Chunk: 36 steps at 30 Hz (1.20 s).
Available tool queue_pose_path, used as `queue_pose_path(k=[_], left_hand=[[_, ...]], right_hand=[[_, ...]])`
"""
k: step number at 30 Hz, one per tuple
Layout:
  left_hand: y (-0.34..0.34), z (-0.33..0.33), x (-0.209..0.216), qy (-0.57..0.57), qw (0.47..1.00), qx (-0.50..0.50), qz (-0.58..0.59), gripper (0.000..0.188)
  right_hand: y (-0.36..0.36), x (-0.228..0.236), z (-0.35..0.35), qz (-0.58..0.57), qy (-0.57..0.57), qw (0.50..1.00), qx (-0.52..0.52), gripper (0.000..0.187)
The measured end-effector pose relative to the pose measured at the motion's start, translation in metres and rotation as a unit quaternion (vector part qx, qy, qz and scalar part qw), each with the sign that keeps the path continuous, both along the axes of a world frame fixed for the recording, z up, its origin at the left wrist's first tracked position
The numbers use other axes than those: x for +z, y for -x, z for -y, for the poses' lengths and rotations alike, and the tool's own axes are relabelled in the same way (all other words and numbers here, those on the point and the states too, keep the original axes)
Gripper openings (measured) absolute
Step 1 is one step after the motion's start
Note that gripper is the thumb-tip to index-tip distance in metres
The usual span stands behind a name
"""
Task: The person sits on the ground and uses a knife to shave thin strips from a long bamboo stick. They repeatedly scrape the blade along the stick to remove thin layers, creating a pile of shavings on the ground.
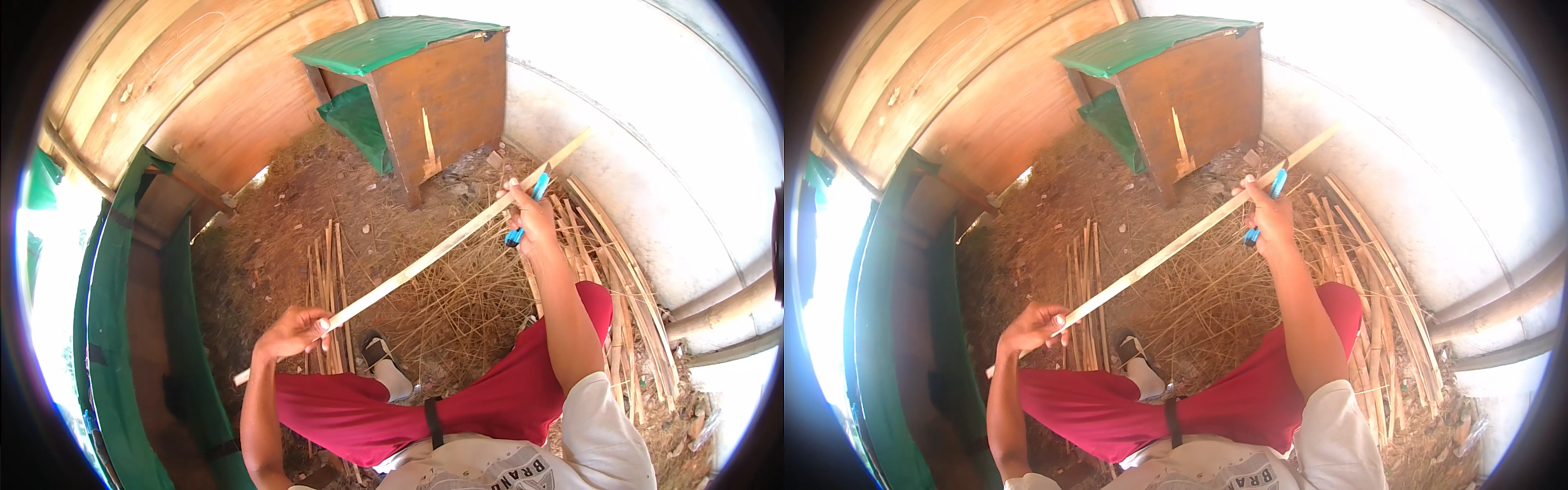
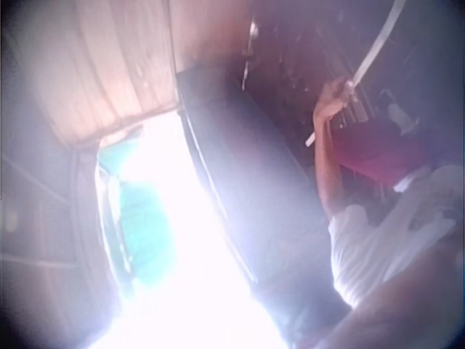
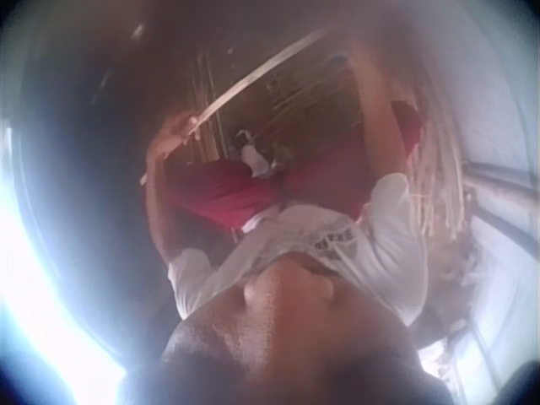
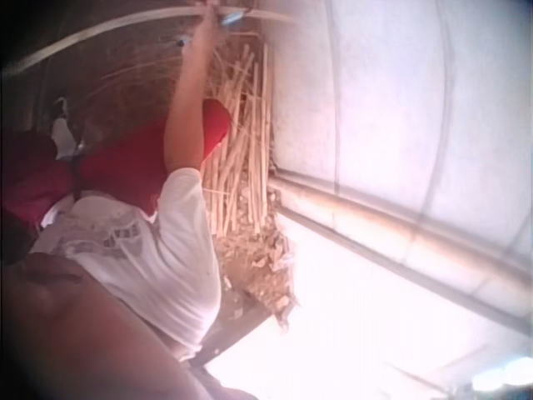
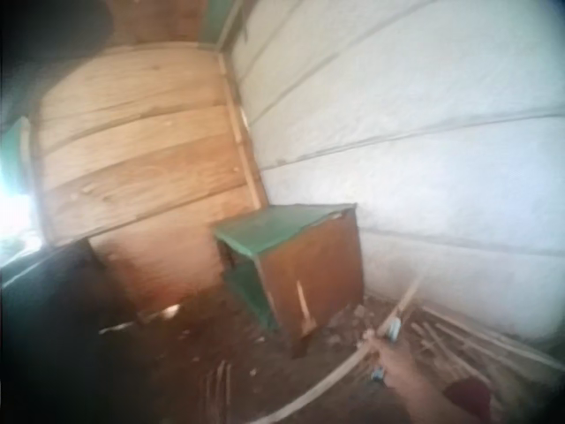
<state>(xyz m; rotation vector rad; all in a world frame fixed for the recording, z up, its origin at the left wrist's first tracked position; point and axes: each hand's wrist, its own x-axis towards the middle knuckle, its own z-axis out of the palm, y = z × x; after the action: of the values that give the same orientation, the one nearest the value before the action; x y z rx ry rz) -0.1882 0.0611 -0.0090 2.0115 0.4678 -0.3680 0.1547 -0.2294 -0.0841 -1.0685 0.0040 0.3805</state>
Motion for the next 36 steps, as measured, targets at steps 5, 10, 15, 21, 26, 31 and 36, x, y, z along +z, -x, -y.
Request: queue_pose_path(k=[5, 10, 15, 21, 26, 31, 36], left_hand=[[-0.037, 0.007, 0.002, -0.149, 0.985, 0.001, 0.084, 0.024], [-0.056, 0.017, -0.009, -0.205, 0.967, 0.059, 0.142, 0.018], [-0.060, 0.023, -0.012, -0.263, 0.946, 0.085, 0.171, 0.013], [-0.066, 0.029, -0.022, -0.422, 0.858, 0.108, 0.274, 0.008], [-0.057, 0.023, -0.024, -0.453, 0.822, 0.069, 0.338, 0.014], [-0.050, 0.026, -0.024, -0.432, 0.823, 0.120, 0.348, 0.028], [-0.053, 0.032, -0.015, -0.400, 0.844, 0.144, 0.325, 0.040]], right_hand=[[-0.011, 0.005, 0.017, -0.011, -0.014, 0.999, -0.030, 0.021], [-0.017, 0.005, 0.028, -0.003, -0.005, 0.998, -0.058, 0.026], [-0.019, 0.004, 0.030, 0.001, 0.031, 0.995, -0.093, 0.027], [-0.019, 0.009, 0.031, 0.000, 0.021, 0.998, -0.062, 0.028], [-0.018, 0.014, 0.034, -0.003, 0.025, 1.000, 0.001, 0.026], [-0.021, 0.014, 0.037, -0.029, -0.001, 0.999, 0.036, 0.029], [-0.026, 0.010, 0.034, -0.038, -0.044, 0.998, -0.034, 0.029]])
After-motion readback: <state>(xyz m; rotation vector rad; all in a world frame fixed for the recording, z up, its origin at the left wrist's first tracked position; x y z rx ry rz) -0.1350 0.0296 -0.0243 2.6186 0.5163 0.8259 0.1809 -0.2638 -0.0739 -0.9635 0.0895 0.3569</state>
